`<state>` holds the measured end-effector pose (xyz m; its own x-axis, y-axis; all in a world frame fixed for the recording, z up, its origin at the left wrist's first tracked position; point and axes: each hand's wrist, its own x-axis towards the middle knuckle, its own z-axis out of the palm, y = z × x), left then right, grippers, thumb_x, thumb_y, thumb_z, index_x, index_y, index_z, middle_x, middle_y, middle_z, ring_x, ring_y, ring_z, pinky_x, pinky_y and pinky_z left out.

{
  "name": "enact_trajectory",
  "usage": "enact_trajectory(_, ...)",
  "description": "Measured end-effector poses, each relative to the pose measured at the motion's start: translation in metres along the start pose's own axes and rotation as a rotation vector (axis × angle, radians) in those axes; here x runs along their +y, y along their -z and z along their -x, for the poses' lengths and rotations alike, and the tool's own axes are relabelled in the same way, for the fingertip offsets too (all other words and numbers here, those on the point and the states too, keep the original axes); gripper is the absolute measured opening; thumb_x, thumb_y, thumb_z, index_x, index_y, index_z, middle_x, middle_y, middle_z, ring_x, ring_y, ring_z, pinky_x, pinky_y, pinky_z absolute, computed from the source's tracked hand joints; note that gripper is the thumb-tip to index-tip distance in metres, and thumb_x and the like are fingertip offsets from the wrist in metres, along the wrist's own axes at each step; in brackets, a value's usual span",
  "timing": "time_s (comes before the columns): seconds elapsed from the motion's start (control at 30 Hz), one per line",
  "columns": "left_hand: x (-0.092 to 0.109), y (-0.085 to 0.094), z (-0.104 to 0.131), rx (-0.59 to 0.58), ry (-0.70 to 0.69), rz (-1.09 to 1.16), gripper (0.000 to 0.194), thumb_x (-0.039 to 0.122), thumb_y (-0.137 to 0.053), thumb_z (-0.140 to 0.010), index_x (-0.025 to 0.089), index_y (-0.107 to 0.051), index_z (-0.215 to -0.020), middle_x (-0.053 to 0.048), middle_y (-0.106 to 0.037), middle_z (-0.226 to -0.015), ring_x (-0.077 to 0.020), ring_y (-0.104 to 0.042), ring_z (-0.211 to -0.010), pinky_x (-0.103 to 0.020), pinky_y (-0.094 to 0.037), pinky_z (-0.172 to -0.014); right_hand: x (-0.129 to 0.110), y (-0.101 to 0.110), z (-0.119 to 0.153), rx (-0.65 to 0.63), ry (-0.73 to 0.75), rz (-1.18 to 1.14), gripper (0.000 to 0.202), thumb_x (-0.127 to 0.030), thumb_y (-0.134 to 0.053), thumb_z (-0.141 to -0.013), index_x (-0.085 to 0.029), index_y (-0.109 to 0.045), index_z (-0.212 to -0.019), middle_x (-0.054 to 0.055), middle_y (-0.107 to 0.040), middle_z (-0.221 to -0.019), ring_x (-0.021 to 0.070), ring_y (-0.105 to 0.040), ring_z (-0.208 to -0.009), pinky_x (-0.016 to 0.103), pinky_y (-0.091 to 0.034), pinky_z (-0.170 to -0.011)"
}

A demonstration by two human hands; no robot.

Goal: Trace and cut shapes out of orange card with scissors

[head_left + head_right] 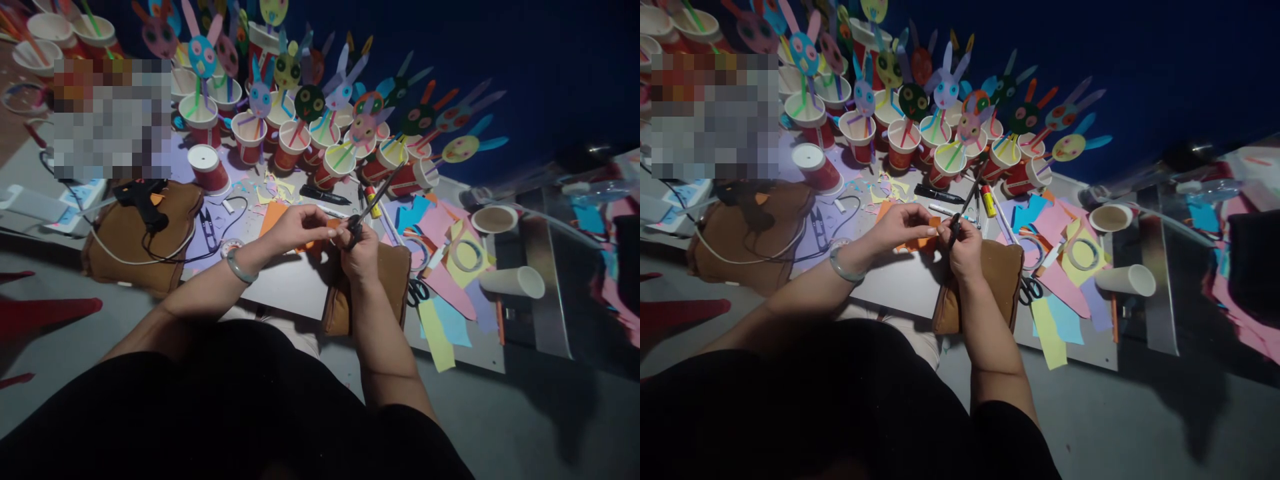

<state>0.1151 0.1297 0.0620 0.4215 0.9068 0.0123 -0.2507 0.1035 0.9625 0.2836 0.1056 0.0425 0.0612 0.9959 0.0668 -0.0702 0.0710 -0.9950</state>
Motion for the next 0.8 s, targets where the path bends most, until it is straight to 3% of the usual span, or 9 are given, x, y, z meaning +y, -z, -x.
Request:
enact_trajectory(0.13,0.0,-0.004,0.005,0.055,-0.025,0.025,0.033,0.043,-0.081,-0.074,0.015,-0.064,-0.077,0.0,-0.064,-0.071,-0.0099,-0.057,-0.065,-0.025,-0.044,-0.062,-0.002,-0.001,0.002,-0.016,0.001,0.063,0.039,-0.052,-0.081,-0.071,-0.02,-0.059,-0.072,-0.005,-0.05,-0.064,0.0078,-0.041,-0.055,0.024,-0.035,-0.051)
enact_trajectory(0.27,0.007,-0.002,0.003,0.106,-0.018,0.044,0.027,0.034,-0.08,-0.072,0.015,-0.062,-0.071,0.001,-0.061,-0.069,-0.0088,-0.054,-0.065,-0.025,-0.042,-0.064,-0.003,0.0,0.004,-0.052,0.012,0.117,0.039,-0.055,-0.078,-0.075,-0.02,-0.058,-0.075,-0.005,-0.05,-0.066,0.0083,-0.041,-0.056,0.025,-0.038,-0.055)
enact_trajectory(0.53,0.017,0.004,0.0,0.251,-0.065,0.139,0.017,0.025,-0.075,-0.066,0.016,-0.061,-0.069,0.003,-0.061,-0.065,-0.0079,-0.053,-0.061,-0.023,-0.042,-0.061,-0.014,-0.001,0.004,-0.464,-0.039,0.198,0.057,-0.072,-0.075,-0.068,-0.019,-0.055,-0.076,-0.002,-0.052,-0.072,0.0099,-0.045,-0.061,0.025,-0.035,-0.058)
enact_trajectory(0.8,0.018,0.003,0.003,0.245,-0.057,0.11,0.016,0.026,-0.073,-0.067,0.016,-0.06,-0.07,0.002,-0.063,-0.066,-0.0089,-0.056,-0.062,-0.023,-0.045,-0.06,-0.016,-0.005,0.006,-0.562,-0.063,0.27,0.063,-0.081,-0.066,-0.069,-0.019,-0.053,-0.075,-0.003,-0.049,-0.069,0.0109,-0.041,-0.063,0.026,-0.032,-0.059)
